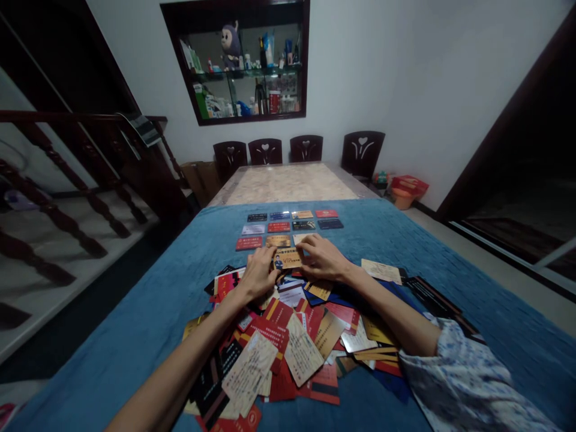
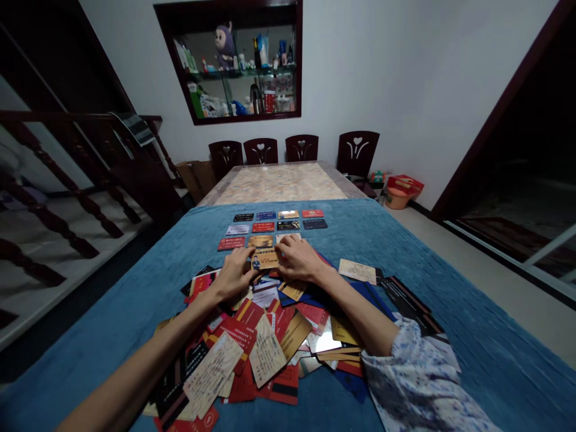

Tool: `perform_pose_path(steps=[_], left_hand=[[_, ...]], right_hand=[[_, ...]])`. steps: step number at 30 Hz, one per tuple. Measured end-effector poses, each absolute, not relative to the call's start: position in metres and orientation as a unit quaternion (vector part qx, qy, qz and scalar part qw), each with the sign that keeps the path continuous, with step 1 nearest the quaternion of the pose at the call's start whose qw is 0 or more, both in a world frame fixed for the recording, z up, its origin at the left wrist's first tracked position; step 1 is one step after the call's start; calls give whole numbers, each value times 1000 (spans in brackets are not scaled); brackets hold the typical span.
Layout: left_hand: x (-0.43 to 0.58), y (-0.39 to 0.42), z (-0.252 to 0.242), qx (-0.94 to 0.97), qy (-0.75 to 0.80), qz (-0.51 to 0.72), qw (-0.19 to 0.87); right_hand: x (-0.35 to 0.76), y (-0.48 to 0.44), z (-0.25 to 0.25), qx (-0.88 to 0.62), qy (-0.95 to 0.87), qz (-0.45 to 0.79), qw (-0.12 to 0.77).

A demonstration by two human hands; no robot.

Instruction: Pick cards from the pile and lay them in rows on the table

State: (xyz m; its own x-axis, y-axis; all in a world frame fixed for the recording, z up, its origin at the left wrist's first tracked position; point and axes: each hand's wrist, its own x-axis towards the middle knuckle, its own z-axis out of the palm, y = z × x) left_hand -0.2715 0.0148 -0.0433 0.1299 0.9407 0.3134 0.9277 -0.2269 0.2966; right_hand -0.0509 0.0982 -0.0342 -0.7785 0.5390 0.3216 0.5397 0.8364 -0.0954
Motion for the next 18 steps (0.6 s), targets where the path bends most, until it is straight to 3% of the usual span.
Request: perform_pose_path(steps=[18], left_hand=[[-265, 14, -19, 745, 646, 154, 72]], right_hand=[[-42, 113, -26, -240, -957, 45, 160]])
